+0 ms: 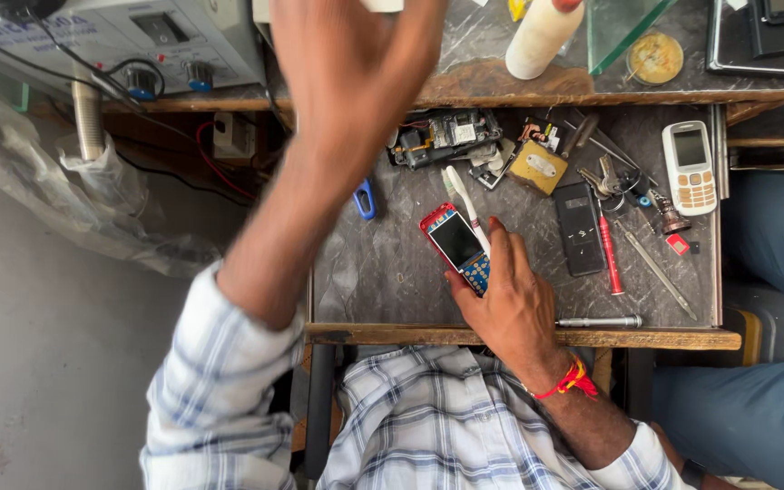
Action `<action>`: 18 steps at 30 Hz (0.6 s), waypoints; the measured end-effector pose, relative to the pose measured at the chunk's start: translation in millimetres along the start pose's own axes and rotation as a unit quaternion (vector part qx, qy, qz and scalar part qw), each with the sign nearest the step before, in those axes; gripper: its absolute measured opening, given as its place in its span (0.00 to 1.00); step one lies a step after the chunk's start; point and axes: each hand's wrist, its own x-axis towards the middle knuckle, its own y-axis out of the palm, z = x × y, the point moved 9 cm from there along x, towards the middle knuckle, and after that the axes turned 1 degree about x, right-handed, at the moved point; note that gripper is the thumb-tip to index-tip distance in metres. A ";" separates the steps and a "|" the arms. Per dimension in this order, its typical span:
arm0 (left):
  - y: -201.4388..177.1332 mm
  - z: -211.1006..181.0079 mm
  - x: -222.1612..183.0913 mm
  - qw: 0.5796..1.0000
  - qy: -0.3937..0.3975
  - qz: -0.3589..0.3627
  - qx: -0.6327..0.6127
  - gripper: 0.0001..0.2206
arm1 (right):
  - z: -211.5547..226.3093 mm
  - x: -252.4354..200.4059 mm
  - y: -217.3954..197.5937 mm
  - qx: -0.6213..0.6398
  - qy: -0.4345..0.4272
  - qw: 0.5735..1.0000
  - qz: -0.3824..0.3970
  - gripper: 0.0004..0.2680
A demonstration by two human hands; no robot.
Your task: The person disassembles a red mobile phone, removes the keypad and screen, and cleans the circuit board using a toothbrush and a cleaning liquid.
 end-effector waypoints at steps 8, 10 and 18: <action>-44.5 -45.3 -88.7 0.982 -0.088 0.098 -0.138 0.12 | 4.7 -0.7 -5.0 0.030 -0.029 0.999 -0.019 0.27; -33.3 -41.8 -116.5 0.972 -0.136 0.138 -0.132 0.12 | 6.0 -1.9 -7.4 0.034 -0.040 0.998 -0.027 0.27; 11.8 -6.5 -194.6 0.884 -0.342 0.213 -0.239 0.17 | 5.7 -0.7 -11.1 0.035 -0.028 0.998 -0.043 0.24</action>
